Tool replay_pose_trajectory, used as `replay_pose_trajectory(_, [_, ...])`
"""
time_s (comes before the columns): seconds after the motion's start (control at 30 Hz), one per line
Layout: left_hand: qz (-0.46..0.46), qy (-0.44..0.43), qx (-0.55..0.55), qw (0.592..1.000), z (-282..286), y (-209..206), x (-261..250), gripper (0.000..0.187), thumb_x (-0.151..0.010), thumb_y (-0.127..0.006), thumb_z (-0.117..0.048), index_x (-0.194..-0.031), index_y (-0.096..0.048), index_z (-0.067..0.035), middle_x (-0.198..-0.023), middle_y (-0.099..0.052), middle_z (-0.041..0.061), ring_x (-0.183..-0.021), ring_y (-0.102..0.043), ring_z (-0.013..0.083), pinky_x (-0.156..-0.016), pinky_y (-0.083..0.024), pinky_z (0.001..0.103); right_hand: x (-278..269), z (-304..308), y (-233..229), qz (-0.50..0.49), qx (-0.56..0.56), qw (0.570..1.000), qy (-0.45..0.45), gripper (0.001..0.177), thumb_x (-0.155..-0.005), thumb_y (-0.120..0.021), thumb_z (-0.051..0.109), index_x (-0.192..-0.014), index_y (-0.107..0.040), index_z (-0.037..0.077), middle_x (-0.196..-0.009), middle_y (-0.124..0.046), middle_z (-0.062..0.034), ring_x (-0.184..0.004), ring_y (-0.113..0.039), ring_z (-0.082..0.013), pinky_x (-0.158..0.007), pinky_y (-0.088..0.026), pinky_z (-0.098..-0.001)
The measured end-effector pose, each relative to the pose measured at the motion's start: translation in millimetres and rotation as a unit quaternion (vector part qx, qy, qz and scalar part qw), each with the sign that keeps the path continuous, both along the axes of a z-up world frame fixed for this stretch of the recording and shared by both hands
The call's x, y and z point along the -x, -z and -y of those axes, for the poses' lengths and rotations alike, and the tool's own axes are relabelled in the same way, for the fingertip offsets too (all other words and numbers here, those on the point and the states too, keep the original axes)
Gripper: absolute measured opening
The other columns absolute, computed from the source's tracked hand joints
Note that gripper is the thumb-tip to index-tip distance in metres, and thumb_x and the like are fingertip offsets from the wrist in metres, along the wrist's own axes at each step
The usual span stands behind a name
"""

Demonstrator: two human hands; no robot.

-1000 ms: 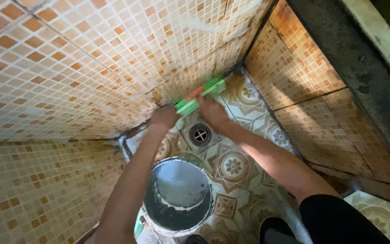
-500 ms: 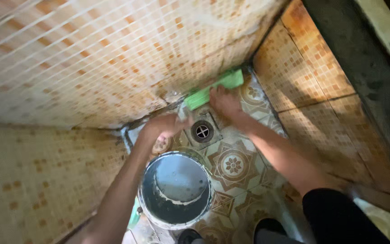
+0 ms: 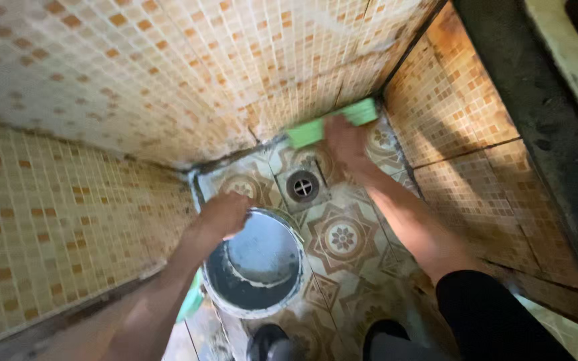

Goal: The person cleans the wall tiles in a bathroom using a sponge, dipping it into a bucket of liquid and scrubbing the grout and tile surfaces.

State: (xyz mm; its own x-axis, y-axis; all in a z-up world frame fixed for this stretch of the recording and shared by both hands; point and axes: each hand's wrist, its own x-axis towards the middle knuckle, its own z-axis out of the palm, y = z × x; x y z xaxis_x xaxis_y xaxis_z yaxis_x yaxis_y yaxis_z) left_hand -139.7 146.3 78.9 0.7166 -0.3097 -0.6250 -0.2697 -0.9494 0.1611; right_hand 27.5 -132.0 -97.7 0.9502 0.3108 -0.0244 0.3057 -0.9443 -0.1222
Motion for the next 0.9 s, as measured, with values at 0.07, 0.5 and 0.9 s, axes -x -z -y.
replay_pose_trajectory(0.07, [-0.034, -0.062, 0.009, 0.997, -1.4, 0.1, 19.8, 0.018, -0.088, -0.066, -0.013, -0.101, -0.078, -0.01, -0.101, -0.074, 0.02, -0.1, -0.071, 0.0371, -0.085, -0.058, 0.05, 21.6, -27.3, 23.0, 0.069, 0.098, 0.978, -0.17, 0.023, -0.087, -0.065, 0.012, -0.109, -0.065, 0.006, -0.1, -0.068, -0.0153, -0.089, -0.073, -0.0293, -0.071, -0.06, -0.0429])
replay_pose_trajectory(0.5, [-0.003, -0.044, -0.01, 0.999, -0.8, -53.1, 69.9, 0.051, -0.087, -0.055, 0.0, -0.121, -0.074, -0.032, -0.107, -0.074, 0.014, -0.101, -0.071, 0.0365, -0.087, -0.057, 0.05, 8.3, 0.8, -15.0, -0.007, -0.048, 0.998, -0.034, 0.025, -0.1, -0.06, 0.027, -0.11, -0.057, 0.004, -0.108, -0.061, -0.0205, -0.089, -0.069, -0.0402, -0.069, -0.059, -0.0523])
replay_pose_trajectory(0.9, [-0.081, 0.021, 0.018, 0.996, 48.3, -16.8, 35.0, 0.064, -0.077, -0.064, 0.004, -0.128, -0.071, -0.033, -0.109, -0.074, 0.013, -0.106, -0.071, 0.0327, -0.088, -0.058, 0.046, -10.6, 28.6, 13.8, -0.005, 0.01, 0.998, -0.064, 0.038, -0.091, -0.062, 0.033, -0.11, -0.057, 0.0, -0.103, -0.063, -0.0215, -0.078, -0.069, -0.0374, -0.066, -0.056, -0.0553])
